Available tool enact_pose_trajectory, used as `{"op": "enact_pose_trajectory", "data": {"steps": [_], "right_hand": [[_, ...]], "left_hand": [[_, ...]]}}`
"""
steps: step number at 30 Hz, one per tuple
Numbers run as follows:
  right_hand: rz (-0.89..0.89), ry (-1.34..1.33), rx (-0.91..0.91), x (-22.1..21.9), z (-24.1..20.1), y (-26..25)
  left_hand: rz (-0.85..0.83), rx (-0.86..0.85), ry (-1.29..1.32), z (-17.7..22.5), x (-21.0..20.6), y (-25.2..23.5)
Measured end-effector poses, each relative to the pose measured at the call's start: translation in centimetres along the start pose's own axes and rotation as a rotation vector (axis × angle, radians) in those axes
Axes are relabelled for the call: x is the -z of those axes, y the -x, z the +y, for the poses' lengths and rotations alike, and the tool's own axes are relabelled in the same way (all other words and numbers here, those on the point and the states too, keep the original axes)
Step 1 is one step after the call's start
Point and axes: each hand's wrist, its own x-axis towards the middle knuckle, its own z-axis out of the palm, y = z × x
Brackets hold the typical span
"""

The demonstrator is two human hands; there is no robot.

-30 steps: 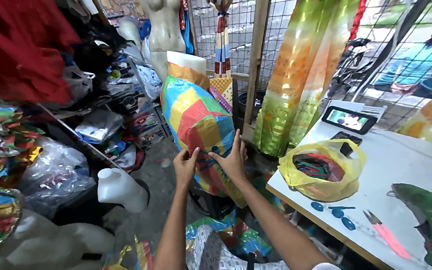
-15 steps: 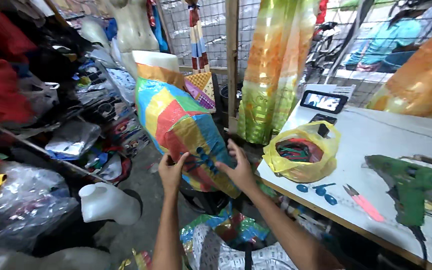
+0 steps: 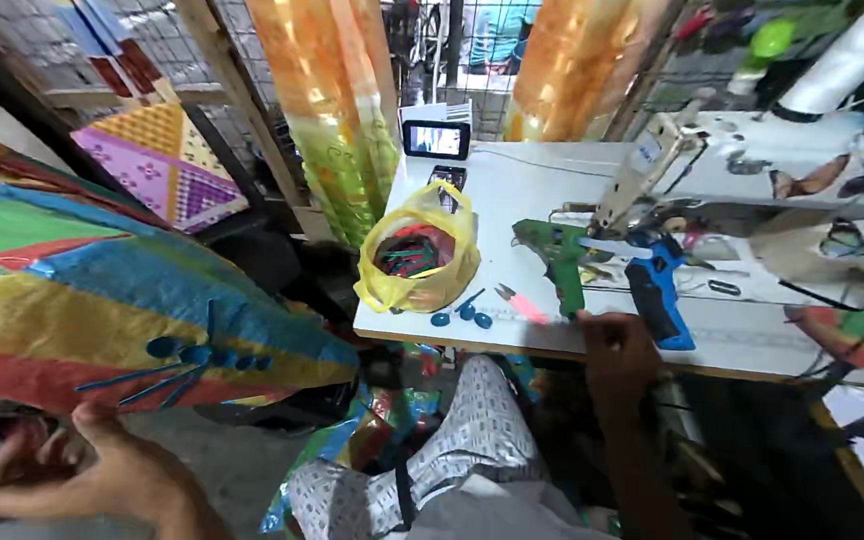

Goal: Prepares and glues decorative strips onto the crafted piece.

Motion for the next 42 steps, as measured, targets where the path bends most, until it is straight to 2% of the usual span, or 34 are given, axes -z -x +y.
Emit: {"op": "enact_pose_trajectory", "data": {"steps": [1, 2, 4, 6, 7, 9, 10, 13, 15, 16, 19, 25, 31, 34, 38, 42], "right_hand": [[-0.005, 0.014, 0.036, -0.1, 0.4, -0.6], [-0.057, 0.017, 0.075, -0.5, 0.4, -0.9], [-0.144, 0.045, 0.146, -2.3, 0.1, -0.9], [-0.117, 0.097, 0.135, -4.0, -0.9, -0.9], [-0.090, 0.109, 0.115, -4.5, -1.6, -1.2], [-0.104, 0.104, 0.180, -5.5, -1.8, -1.7], [-0.175, 0.099, 0.272, -6.1, -1.4, -2.0], [-0.605, 0.188, 0.462, -8.1, -0.8, -4.2], [-0.787, 0.257, 0.529, -9.4, -1.0, -5.5], [-0.823, 0.278, 0.557, -10.0, -0.9, -5.7], [-0.794, 0.304, 0.590, -11.0, -0.8, -6.4], [-0.827, 0.463, 0.456, -11.6, -2.7, -7.1], [-0.723, 0.568, 0.597, -12.3, -2.1, -6.4], [-0.697, 0.566, 0.636, -12.5, -1.4, -6.7], [-0.727, 0.612, 0.558, -12.5, -1.4, -7.0], [-0.832, 0.561, 0.449, -11.5, -2.2, -7.0]], "left_hand": [[0.030, -0.096, 0.009, 0.8, -0.6, 2.0], [-0.037, -0.207, 0.015, 1.9, -1.4, 4.4], [-0.382, -0.321, 0.001, 4.3, -3.6, 9.6], [-0.820, -0.329, -0.030, 6.2, -6.9, 14.1], [-0.986, -0.327, -0.042, 6.8, -8.7, 15.6], [-1.182, -0.337, -0.043, 8.2, -11.3, 17.5], [-1.222, -0.357, -0.043, 8.9, -12.2, 18.0], [-1.307, -0.465, -0.113, 10.0, -13.8, 19.6], [-1.315, -0.513, -0.140, 10.0, -14.5, 21.3], [-1.314, -0.518, -0.143, 9.8, -14.9, 22.1], [-1.292, -0.516, -0.146, 9.5, -15.5, 23.4], [-1.322, -0.490, -0.145, 10.0, -16.6, 23.5], [-1.303, -0.514, -0.143, 9.6, -17.3, 23.8], [-1.238, -0.551, -0.138, 9.1, -17.4, 24.3], [-1.237, -0.557, -0.161, 9.1, -17.3, 24.0], [-1.304, -0.525, -0.175, 9.1, -17.3, 23.7]]}}
